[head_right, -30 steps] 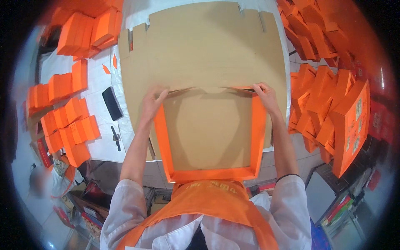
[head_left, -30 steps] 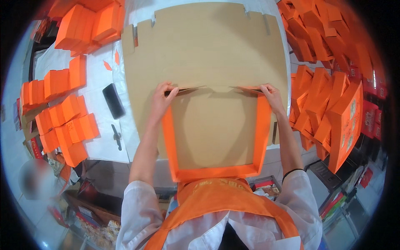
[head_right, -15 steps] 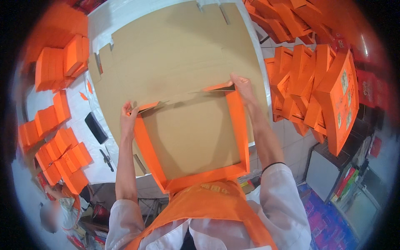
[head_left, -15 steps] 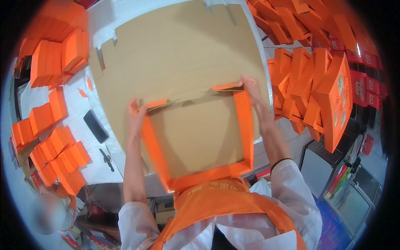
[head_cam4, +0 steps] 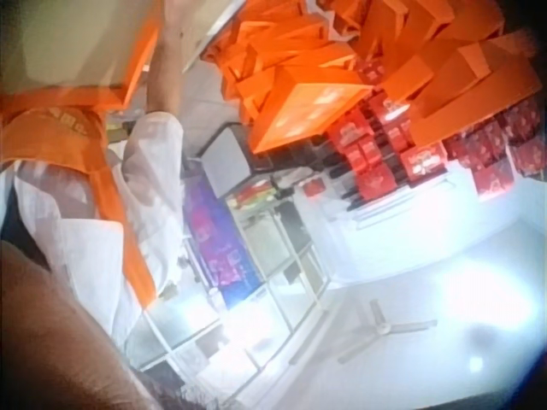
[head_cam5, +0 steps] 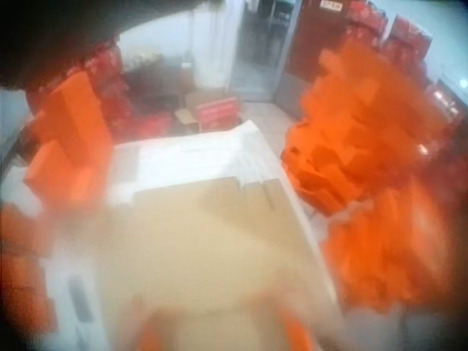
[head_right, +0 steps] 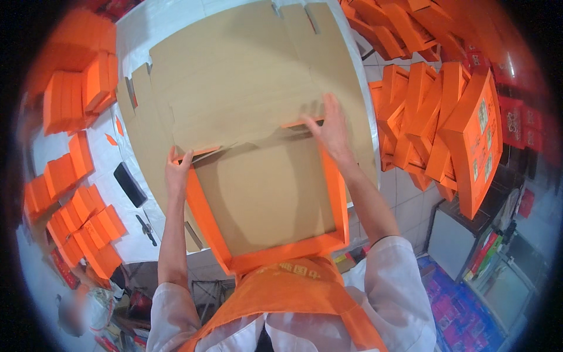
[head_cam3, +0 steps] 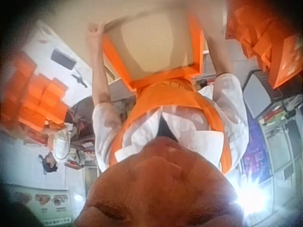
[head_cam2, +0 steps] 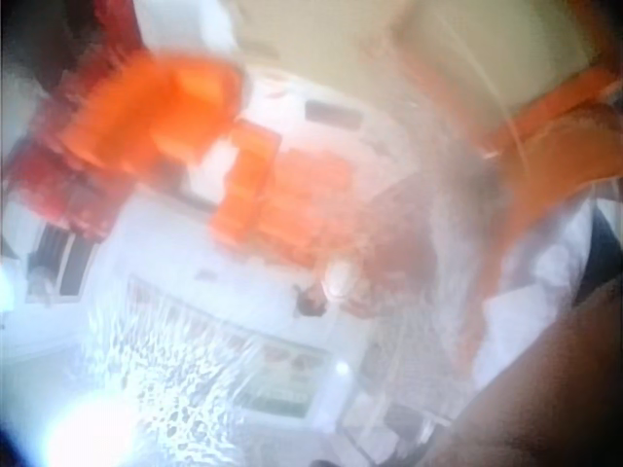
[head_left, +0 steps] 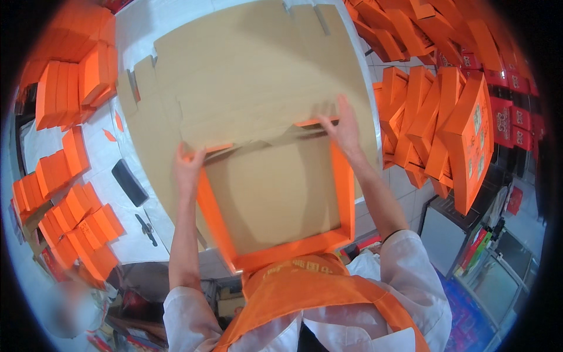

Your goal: The person assembles orange cardboard boxes by folding the flaps and tucking them into slots to form a rectangular frame. They then pick up smaller orange boxes from a pile and place them into the assembled frame, repeating this process to fill the container.

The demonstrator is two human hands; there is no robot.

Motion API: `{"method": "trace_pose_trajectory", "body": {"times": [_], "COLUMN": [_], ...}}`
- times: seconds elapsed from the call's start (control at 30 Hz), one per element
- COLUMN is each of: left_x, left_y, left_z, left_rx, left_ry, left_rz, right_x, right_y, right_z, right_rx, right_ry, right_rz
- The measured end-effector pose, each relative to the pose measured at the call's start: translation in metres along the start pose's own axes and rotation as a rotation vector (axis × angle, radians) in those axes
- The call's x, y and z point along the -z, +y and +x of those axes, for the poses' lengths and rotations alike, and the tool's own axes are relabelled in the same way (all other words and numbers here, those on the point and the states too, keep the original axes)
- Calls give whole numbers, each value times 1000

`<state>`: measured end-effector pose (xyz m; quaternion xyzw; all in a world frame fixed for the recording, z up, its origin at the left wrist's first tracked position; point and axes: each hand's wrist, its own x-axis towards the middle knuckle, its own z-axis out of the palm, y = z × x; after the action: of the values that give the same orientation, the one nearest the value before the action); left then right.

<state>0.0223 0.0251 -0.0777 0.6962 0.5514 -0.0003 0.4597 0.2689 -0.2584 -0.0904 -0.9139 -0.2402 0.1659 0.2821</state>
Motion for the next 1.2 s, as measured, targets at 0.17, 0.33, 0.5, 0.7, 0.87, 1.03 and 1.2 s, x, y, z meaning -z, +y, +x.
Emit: {"method": "trace_pose_trajectory", "body": {"times": [0.17,0.33,0.5,0.7,0.87,1.03,1.2], "left_x": [-3,5,4,3,9,55,65], "left_y": [-15,-9,-34,-35,-53,-61,17], "left_z": [7,0,9,-6,-12,19,24], "left_rx": [-88,35,-67,-324,-362,-243,-593], "left_ry": [50,-122,-108,-4,-68,-455,-740], "left_rz": [-7,-332,-458,-480,-972,-655,407], "right_x": [2,10,12,15,11,41,69], "right_y": [1,-8,-6,-13,23,32,-8], "right_z": [0,9,13,-3,-18,-4,33], "right_rx": [198,-214,-272,-258,-120,-134,113], "right_ry": [12,-120,-130,-114,-131,-628,-1023], "right_rz": [-210,424,468,789,1227,1068,-90]}}
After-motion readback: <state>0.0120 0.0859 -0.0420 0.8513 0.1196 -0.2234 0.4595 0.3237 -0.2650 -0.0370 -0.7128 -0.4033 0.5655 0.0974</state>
